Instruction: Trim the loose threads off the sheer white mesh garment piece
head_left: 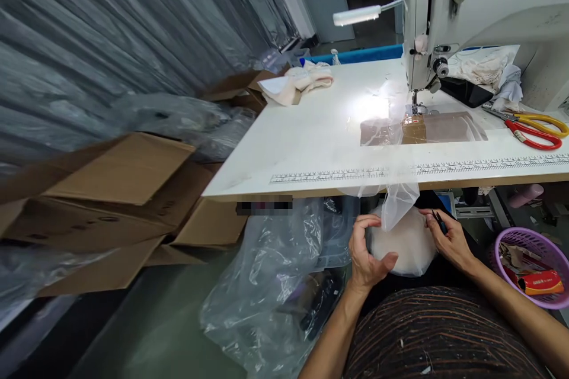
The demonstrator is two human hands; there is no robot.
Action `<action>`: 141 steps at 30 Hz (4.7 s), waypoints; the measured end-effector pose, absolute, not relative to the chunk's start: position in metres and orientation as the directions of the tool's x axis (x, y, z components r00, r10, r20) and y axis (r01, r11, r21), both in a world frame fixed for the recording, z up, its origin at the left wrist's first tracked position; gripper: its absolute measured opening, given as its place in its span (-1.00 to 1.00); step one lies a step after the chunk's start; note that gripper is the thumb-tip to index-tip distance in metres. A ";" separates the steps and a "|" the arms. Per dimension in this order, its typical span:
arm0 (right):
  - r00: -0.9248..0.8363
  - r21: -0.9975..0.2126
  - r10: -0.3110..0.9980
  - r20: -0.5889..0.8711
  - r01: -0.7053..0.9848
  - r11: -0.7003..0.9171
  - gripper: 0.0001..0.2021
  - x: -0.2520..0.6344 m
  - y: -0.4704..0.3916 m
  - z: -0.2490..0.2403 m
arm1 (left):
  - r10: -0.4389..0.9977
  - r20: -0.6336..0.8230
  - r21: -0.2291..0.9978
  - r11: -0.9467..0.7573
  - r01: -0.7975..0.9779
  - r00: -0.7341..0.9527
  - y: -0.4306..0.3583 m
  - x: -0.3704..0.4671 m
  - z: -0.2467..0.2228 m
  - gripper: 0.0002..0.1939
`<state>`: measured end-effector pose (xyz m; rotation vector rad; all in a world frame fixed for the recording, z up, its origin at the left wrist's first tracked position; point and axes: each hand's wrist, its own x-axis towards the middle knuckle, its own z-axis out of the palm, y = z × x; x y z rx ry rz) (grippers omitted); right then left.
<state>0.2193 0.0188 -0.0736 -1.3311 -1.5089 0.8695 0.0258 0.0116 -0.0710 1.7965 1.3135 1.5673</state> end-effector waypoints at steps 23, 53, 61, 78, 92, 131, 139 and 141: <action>-0.405 -0.995 0.911 -0.072 0.088 -0.039 -0.64 0.176 -0.021 -0.013 | 0.583 0.637 0.309 -0.793 0.525 0.504 -0.053 0.009 -0.010 -0.95; -0.309 -0.956 0.926 -0.216 -0.124 -0.264 -0.50 0.195 -0.004 -0.023 | 0.970 -0.242 0.970 0.242 -0.032 -0.009 -0.022 -0.008 -0.019 -0.66; -0.152 -0.911 0.960 -0.235 -0.311 -0.272 -0.53 0.222 -0.003 -0.027 | 0.902 -0.431 0.886 0.429 -0.178 0.028 -0.017 -0.011 -0.018 -0.50; -0.530 -0.891 0.848 -0.001 0.386 0.240 -0.33 0.179 0.000 -0.018 | 0.964 -0.241 0.962 0.221 0.159 0.116 -0.027 -0.008 -0.008 -0.60; -0.492 -0.877 0.870 0.019 0.409 0.251 -0.54 0.172 0.005 -0.028 | 0.962 -0.258 0.964 0.251 0.086 0.085 -0.023 -0.006 -0.014 -0.64; -0.598 -0.972 0.766 -0.235 0.133 -0.195 -0.55 0.214 -0.013 -0.030 | 0.730 -0.452 0.890 0.408 0.204 0.512 -0.009 0.002 -0.020 -0.56; -0.309 -0.971 0.931 -0.195 0.195 -0.139 -0.57 0.245 -0.010 -0.058 | 0.702 -0.382 0.917 0.206 0.341 0.601 0.028 0.009 -0.037 -0.64; -0.202 -0.961 0.966 -0.159 0.257 -0.104 -0.59 0.242 0.000 -0.069 | 0.856 -0.253 0.939 0.104 0.329 0.451 0.042 0.013 -0.046 -0.67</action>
